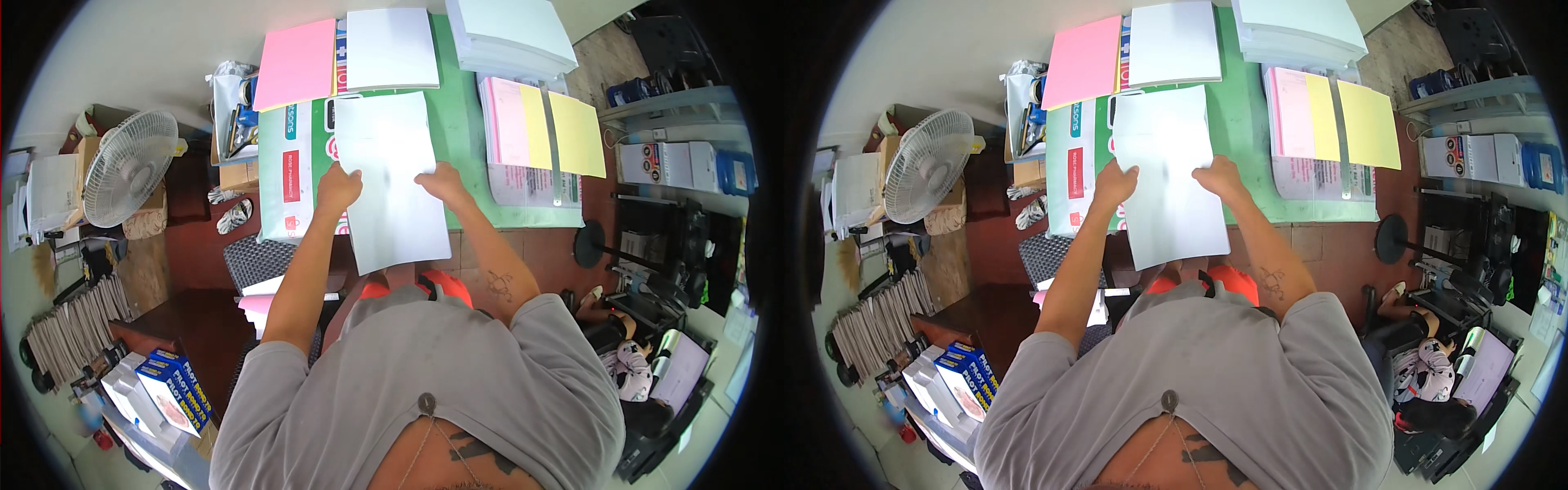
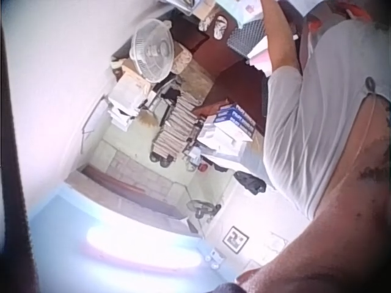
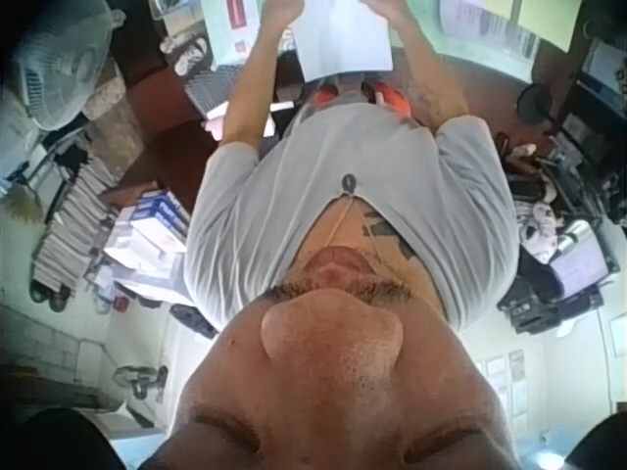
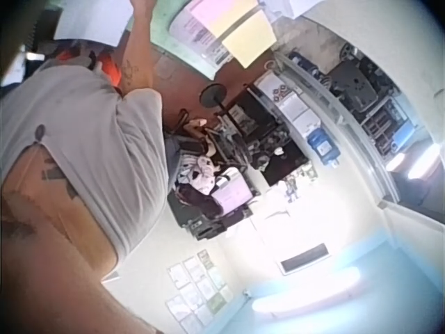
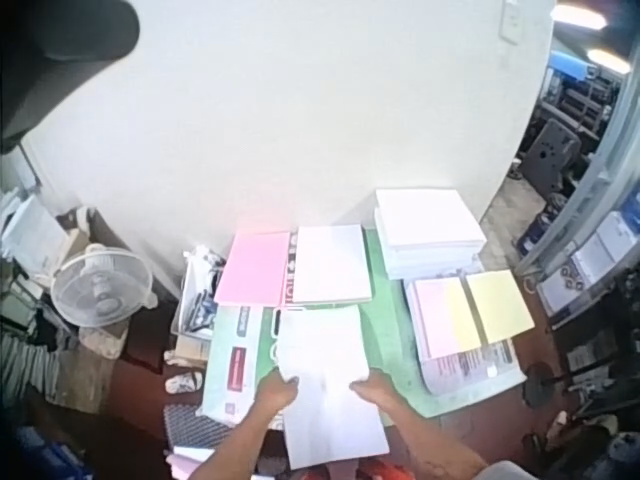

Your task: Sorting and flipping through a stack of white paper on a green cutting mat.

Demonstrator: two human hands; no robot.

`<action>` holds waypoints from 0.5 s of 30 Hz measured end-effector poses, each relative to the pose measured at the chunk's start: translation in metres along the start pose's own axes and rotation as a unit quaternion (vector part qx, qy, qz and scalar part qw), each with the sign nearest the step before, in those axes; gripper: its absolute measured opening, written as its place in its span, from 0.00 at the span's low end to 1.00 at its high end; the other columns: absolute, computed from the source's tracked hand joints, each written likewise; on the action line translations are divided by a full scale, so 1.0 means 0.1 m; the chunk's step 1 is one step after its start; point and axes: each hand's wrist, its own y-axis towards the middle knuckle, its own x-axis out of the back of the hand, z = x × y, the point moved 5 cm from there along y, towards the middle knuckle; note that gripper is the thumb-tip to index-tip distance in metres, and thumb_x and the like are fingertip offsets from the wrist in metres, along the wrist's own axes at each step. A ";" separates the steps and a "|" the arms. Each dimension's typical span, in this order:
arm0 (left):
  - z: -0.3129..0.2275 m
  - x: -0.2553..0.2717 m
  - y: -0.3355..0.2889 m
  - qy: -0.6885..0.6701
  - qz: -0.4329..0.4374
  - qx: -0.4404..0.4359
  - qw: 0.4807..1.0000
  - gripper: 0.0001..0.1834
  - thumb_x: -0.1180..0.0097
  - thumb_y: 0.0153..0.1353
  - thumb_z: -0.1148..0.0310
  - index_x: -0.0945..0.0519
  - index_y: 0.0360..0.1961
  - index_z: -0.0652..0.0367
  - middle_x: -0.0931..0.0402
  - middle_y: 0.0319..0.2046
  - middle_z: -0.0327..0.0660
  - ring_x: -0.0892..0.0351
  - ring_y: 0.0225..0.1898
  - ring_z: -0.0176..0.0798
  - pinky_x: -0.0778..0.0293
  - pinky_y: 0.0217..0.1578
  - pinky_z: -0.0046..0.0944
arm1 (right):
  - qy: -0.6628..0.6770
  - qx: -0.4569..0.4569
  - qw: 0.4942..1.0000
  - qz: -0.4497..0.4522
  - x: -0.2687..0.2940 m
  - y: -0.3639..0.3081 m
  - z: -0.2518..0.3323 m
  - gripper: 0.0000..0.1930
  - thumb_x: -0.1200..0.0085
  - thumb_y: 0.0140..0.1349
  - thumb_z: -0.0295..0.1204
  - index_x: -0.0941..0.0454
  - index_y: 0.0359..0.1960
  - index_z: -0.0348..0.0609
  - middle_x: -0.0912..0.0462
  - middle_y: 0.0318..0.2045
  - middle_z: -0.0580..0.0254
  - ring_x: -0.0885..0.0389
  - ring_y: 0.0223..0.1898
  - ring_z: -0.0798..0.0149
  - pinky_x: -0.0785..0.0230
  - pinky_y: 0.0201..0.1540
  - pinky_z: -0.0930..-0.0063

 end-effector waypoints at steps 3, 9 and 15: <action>-0.18 -0.08 -0.03 0.107 -0.013 0.051 0.993 0.26 0.39 0.57 0.58 0.24 0.47 0.72 0.21 0.45 0.64 0.20 0.48 0.61 0.26 0.50 0.52 | -0.070 0.039 0.995 -0.056 0.00 0.00 -0.03 0.28 0.40 0.53 0.34 0.29 0.50 0.22 0.19 0.42 0.33 0.18 0.44 0.41 0.25 0.46 0.56; 0.61 -0.16 0.19 -0.165 0.031 0.085 0.982 0.31 0.32 0.51 0.64 0.28 0.52 0.69 0.21 0.46 0.60 0.19 0.49 0.57 0.26 0.51 0.50 | -0.093 0.210 0.959 -0.166 -0.20 -0.25 0.10 0.26 0.40 0.52 0.25 0.29 0.54 0.30 0.17 0.40 0.40 0.17 0.42 0.42 0.25 0.46 0.55; 0.08 -0.15 -0.07 0.011 -0.049 -0.035 0.998 0.32 0.30 0.48 0.68 0.30 0.54 0.64 0.20 0.46 0.57 0.19 0.48 0.50 0.25 0.49 0.43 | 0.251 -0.023 0.965 0.078 0.13 0.28 -0.09 0.31 0.39 0.49 0.24 0.30 0.58 0.34 0.19 0.46 0.54 0.21 0.49 0.56 0.29 0.52 0.66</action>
